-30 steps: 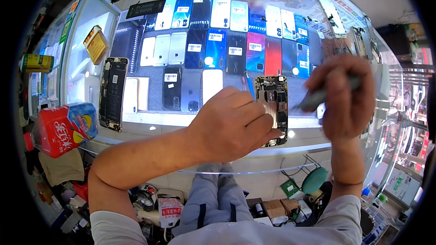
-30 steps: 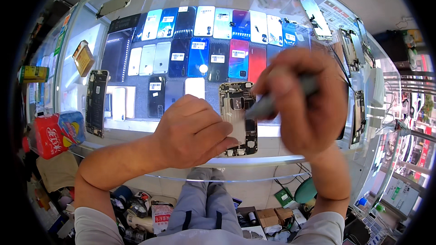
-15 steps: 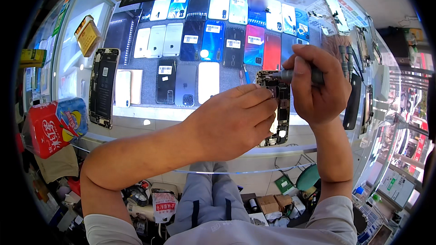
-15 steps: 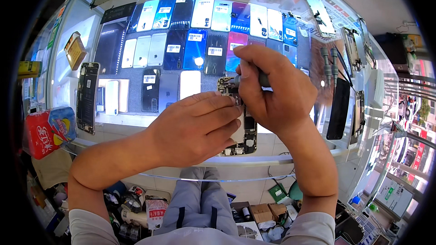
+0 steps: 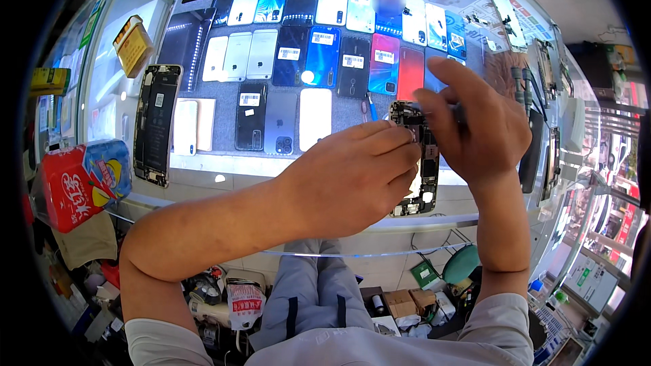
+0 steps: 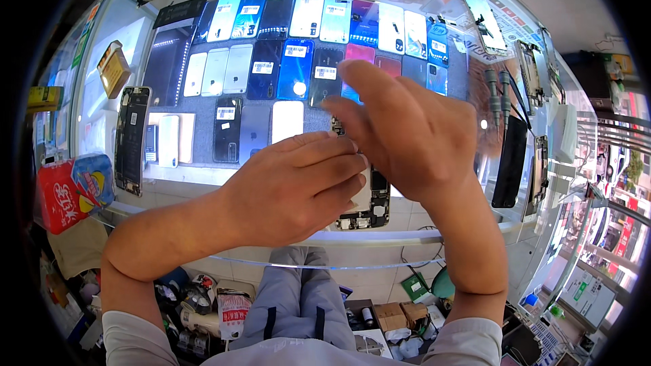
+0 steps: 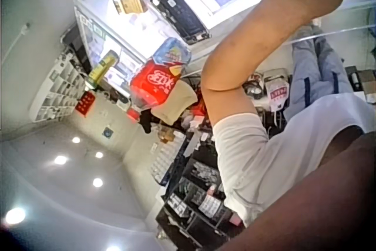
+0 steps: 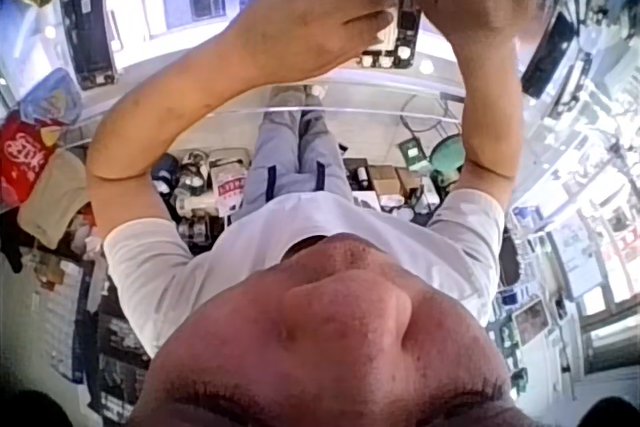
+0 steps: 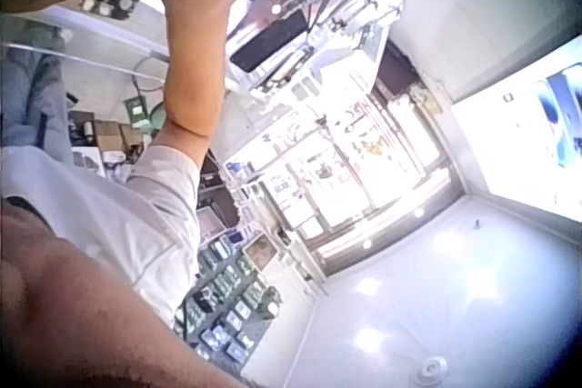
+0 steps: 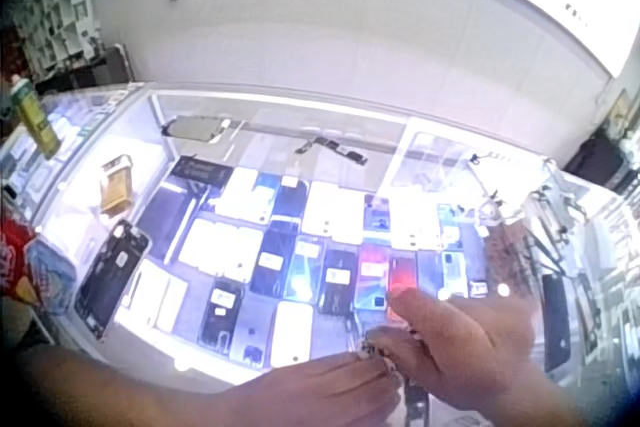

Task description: The person uses a screwdriver to remove screws from the internal frame of a disassembled smartphone. They then use a prying tool to detach the screen assembly from the phone's chassis. The person continues to remove additional screws from the phone's internal components.

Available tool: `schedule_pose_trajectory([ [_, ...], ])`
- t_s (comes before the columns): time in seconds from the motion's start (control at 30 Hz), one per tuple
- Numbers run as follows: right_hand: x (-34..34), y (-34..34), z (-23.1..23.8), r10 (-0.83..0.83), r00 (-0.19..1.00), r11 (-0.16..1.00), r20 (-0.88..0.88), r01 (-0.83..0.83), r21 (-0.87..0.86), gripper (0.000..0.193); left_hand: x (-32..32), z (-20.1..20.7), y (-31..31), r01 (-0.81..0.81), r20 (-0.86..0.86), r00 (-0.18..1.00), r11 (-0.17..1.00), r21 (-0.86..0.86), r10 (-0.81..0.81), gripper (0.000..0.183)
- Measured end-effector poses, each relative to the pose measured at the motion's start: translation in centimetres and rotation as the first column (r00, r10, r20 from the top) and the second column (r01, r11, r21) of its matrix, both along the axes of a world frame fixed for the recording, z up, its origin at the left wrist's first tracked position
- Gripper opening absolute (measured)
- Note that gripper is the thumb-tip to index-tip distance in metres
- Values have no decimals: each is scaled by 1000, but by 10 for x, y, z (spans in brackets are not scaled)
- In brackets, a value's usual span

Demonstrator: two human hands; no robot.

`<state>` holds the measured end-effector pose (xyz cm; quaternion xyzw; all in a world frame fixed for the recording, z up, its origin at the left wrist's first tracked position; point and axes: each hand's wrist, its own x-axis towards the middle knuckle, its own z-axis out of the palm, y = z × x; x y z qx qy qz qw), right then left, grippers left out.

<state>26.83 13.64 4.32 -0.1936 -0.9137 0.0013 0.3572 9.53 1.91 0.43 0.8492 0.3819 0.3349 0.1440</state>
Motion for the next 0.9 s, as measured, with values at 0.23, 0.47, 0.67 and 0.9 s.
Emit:
schedule_pose_trajectory([
  [0.23, 0, 5, 24, 261, 958, 936, 121, -220, -276, 26, 1, 1, 0, -30, 30, 999, 1000, 10, 30, 20],
  [0.47, 1, 7, 23, 202, 974, 954, 103, -172, -246, 28, 0, 1, 0, -22, -7, 1000, 999, -24, 22, 21],
  [0.67, 1, 8, 26, 219, 973, 949, 70, -196, -247, 23, -1, 3, 1, -12, -18, 1000, 999, -41, 11, 19],
  [0.9, 1, 5, 22, 235, 972, 920, 11, -219, -324, 16, 3, -1, 2, -38, 67, 997, 999, 25, 36, 15],
])
